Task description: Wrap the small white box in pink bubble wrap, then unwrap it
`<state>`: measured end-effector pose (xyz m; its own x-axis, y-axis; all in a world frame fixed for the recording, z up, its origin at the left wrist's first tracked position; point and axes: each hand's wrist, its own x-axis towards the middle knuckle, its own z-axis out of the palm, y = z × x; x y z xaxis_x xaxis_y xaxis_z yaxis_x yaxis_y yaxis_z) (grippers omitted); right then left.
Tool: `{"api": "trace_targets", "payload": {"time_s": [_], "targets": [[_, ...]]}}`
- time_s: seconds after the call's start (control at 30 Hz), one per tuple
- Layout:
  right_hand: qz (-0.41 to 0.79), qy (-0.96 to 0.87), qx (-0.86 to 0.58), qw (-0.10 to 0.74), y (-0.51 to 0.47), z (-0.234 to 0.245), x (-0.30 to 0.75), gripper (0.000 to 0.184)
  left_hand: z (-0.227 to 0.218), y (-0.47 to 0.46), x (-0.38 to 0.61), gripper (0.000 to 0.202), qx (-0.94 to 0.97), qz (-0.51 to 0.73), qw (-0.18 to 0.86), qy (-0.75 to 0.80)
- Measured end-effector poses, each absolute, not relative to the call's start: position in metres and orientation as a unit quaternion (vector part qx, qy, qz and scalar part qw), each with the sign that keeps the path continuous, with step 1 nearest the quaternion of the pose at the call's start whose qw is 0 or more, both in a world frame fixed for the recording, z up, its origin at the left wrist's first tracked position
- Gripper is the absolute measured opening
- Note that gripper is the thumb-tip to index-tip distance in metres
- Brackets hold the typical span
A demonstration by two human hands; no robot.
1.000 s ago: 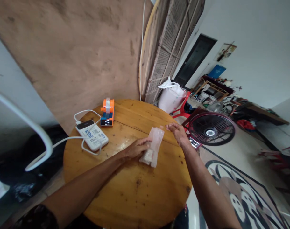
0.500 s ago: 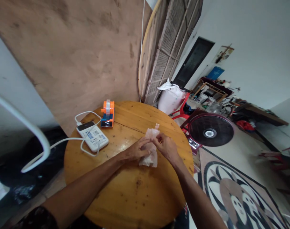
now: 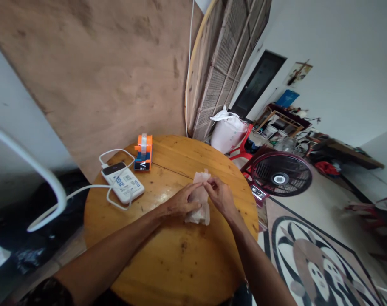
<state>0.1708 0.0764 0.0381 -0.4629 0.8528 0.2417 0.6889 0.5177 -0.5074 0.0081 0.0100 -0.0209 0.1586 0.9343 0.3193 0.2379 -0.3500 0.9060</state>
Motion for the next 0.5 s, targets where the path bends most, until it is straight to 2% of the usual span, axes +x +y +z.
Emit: {"api": "trace_targets", "payload": {"time_s": [0.17, 0.3, 0.4, 0.5], "targets": [[0.119, -0.834, -0.499, 0.205, 0.075, 0.042, 0.160, 0.028, -0.024, 0.011, 0.008, 0.066, 0.693, 0.465, 0.348, 0.427], [0.107, -0.834, -0.495, 0.218, 0.080, 0.040, 0.159, 0.022, -0.023, 0.010, 0.008, 0.072, 0.688, 0.460, 0.340, 0.446], [0.169, -0.823, -0.471, 0.269, 0.084, 0.032, 0.166, 0.024, -0.024, 0.010, 0.008, 0.075, 0.658, 0.470, 0.354, 0.469], [0.285, -0.787, -0.432, 0.336, 0.089, 0.023, 0.175, 0.029, -0.029, 0.011, 0.008, 0.073, 0.615, 0.491, 0.390, 0.478]]}}
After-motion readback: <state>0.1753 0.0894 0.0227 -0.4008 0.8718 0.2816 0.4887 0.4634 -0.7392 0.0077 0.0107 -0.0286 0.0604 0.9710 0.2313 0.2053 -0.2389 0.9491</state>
